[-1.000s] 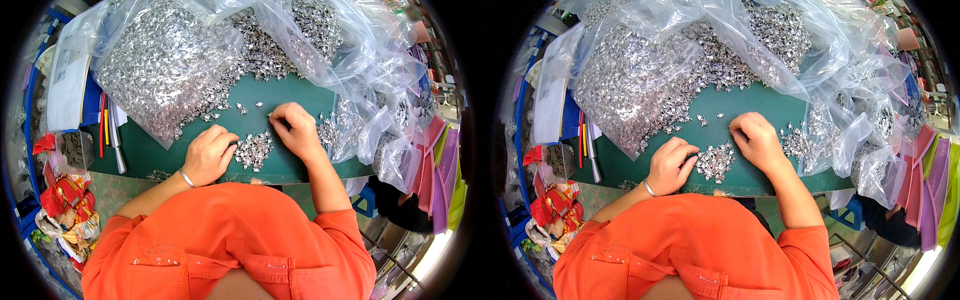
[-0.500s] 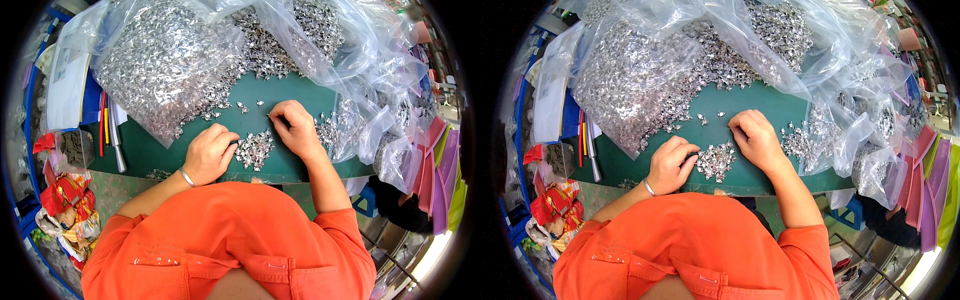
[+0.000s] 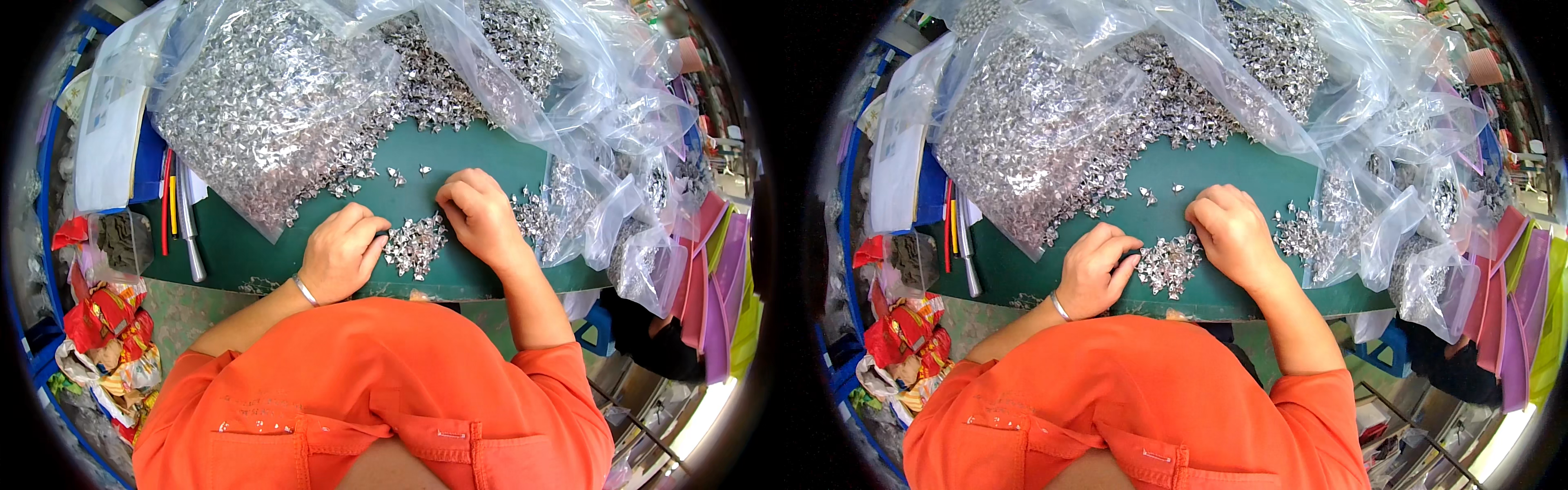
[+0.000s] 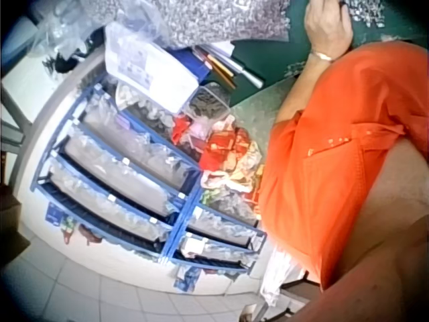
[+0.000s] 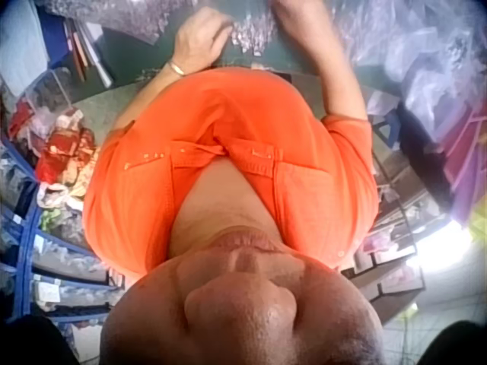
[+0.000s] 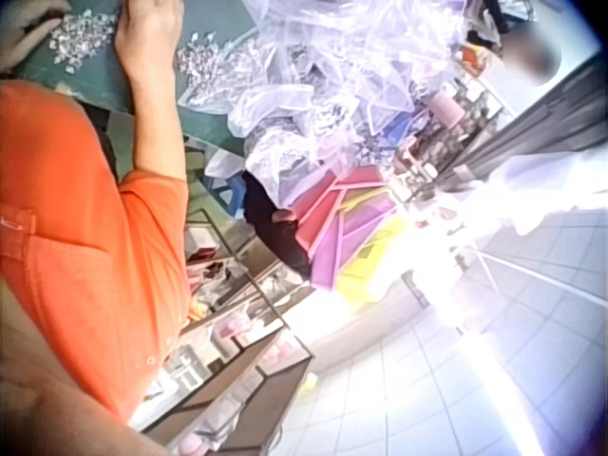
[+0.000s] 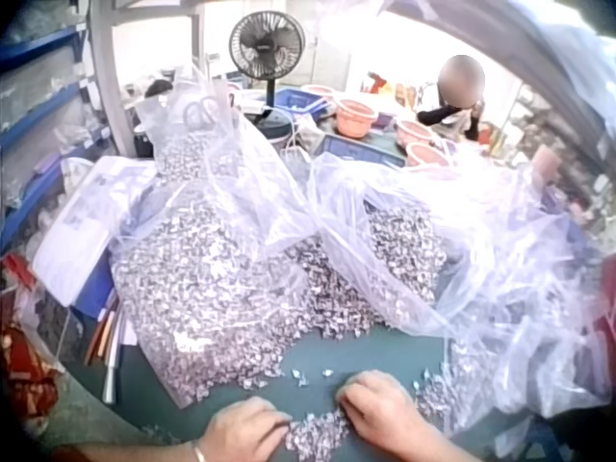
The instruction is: The person sorts small silver metal pieces on a green table using both hands. They pick up individual pieces from a large pile and place them into a smaller, organized pile in the center of the workspace.
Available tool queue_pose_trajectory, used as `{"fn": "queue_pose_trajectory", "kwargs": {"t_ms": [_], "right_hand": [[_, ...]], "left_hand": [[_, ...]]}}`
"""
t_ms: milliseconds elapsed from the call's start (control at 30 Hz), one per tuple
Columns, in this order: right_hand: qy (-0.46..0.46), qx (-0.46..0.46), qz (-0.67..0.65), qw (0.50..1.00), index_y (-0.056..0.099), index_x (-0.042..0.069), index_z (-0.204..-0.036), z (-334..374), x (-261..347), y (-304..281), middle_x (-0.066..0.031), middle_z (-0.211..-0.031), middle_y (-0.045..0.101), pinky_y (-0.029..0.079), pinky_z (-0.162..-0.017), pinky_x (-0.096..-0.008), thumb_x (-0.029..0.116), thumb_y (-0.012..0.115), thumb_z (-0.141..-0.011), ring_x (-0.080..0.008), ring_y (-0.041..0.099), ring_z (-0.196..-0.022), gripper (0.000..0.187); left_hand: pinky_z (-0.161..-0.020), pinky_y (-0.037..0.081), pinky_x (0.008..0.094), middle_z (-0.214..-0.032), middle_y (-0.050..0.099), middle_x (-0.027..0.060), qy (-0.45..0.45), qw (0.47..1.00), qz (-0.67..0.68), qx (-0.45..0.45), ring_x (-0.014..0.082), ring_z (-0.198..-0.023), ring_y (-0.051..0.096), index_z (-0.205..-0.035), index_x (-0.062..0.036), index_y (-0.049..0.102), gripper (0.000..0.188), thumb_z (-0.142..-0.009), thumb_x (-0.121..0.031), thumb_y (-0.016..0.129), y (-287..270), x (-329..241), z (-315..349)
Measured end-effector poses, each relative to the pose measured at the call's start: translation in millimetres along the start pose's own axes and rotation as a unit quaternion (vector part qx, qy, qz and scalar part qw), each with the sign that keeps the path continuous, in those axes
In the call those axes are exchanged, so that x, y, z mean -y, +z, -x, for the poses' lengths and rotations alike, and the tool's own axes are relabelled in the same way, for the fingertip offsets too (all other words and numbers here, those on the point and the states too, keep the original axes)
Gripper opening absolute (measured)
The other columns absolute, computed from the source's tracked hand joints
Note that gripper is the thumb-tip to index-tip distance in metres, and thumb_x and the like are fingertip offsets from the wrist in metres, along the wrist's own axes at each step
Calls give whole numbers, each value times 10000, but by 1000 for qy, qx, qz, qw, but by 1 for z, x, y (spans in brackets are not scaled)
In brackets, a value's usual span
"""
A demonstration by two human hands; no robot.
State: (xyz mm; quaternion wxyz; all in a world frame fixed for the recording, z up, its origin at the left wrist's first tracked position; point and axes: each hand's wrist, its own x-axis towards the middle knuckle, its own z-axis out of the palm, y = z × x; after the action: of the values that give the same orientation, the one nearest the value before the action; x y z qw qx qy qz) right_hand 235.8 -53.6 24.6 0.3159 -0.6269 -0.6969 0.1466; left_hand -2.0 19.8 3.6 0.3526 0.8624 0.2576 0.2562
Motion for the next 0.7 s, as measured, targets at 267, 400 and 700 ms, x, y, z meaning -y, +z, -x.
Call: {"fn": "queue_pose_trajectory", "kwargs": {"t_ms": [267, 400, 700], "right_hand": [[149, -97, -105, 978, 664, 14, -923, 7, -8, -14, -107, -911, 688, 543, -744, -347, -76, 673, -862, -258, 677, -824, 109], [147, -46, -115, 981, 667, 24, -952, 11, -1, -1, -107, -912, 691, 543, -742, -365, -27, 734, -842, -261, 670, -814, 139], [162, -32, -126, 978, 669, 39, -952, 17, 3, 7, -90, -873, 687, 546, -743, -354, -22, 765, -812, -250, 677, -815, 181]], "left_hand": [[-675, 501, 383, -914, 614, 95, 2, 1000, 0, -6, 281, -767, 624, -990, -46, 700, 181, -821, -16, 753, 1, 2, 2], [-675, 500, 379, -914, 615, 93, -4, 1000, 0, -2, 277, -768, 625, -993, -47, 701, 184, -820, -15, 755, 1, 0, 1], [-668, 496, 374, -921, 615, 91, -11, 1000, 0, 4, 272, -760, 621, -999, -45, 702, 187, -822, -16, 756, 0, 0, 1]]}}
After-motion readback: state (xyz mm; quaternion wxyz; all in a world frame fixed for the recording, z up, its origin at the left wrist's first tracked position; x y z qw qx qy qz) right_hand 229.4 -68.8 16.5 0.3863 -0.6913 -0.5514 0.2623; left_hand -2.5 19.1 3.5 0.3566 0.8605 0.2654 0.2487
